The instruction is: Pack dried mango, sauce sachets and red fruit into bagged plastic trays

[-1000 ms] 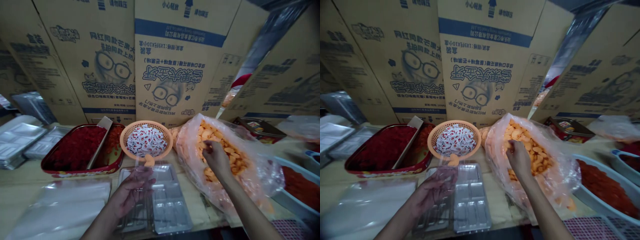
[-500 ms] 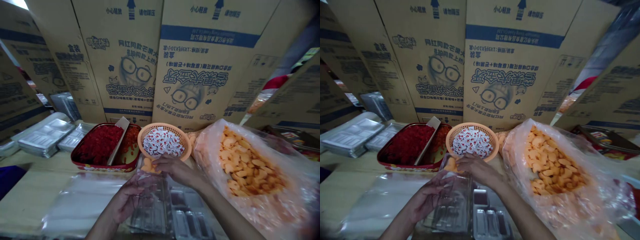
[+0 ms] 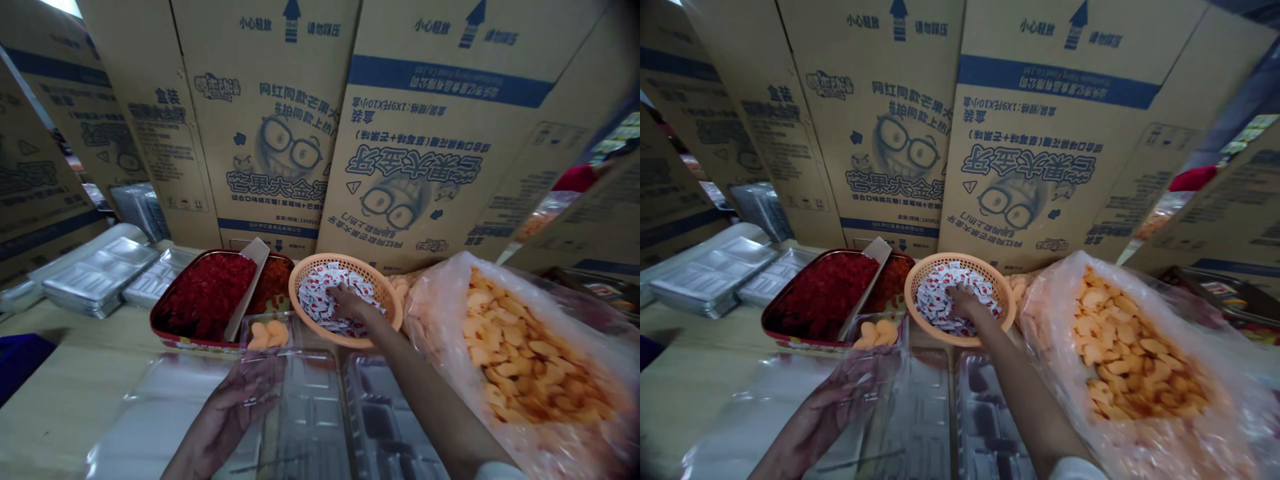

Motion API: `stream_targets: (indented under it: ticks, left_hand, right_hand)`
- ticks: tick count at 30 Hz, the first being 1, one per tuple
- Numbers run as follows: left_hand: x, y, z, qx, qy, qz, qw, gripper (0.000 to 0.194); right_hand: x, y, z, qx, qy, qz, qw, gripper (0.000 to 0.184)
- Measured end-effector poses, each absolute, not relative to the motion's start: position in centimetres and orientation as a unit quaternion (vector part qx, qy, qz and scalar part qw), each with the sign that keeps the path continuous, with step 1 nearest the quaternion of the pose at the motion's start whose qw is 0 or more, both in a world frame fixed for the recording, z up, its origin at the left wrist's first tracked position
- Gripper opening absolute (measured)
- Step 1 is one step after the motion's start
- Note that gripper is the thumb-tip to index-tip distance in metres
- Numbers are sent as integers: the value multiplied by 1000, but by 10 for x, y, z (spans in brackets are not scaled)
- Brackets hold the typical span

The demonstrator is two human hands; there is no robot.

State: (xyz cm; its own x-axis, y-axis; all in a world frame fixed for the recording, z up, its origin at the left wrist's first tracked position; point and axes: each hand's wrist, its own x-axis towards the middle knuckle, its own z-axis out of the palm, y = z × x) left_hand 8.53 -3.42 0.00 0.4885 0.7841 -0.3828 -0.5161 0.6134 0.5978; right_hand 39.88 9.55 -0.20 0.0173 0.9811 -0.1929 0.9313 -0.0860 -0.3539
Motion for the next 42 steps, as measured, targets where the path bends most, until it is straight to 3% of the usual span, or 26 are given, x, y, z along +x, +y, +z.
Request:
stream_targets:
  ticks: [3,8,10,17,24,26,29,32,34,37,40,42]
  left_hand:
    - [83,-31,0,209,331,395,831,49]
    - [83,-26,-3,214,319,408,828,47]
    - [82,-25,-4,215,313,409,830,43]
    - [83,-27,0,220,293,423,829,50]
    - [81,-33,4,214,293,437,823,52]
    - [79,-33,3,211,307,442,816,49]
    - [77,-32,1,207,314,446,812,47]
    - [76,-31,0,203,310,450,812,48]
    - [76,-30,-2,198,305,454,813,49]
    - [77,-28,-5,199,273,457,823,50]
    - [79,-28,-6,203,224,455,837,56]
    - [82,-30,-4,204,207,462,838,57]
  right_hand:
    - [395,98,-8,-707,-670,217,60,69]
    - [399,91,-6,-717,-653,214,117,18]
    - [404,89,-2,-724,-640,208,151,7]
    - [414,84,3,-740,-604,203,216,19]
    - [393,83,-7,-754,-606,229,109,12]
    - [383,84,-9,-760,-601,236,78,19]
    - [376,86,-7,-771,-593,226,52,28]
    - [381,83,3,-781,-589,201,50,21]
    - [382,76,16,-782,-593,181,69,13]
    - [367,60,43,-754,-618,181,129,18]
    - [324,38,70,-640,-638,322,282,23]
    - [288,24,78,-581,-621,411,328,19]
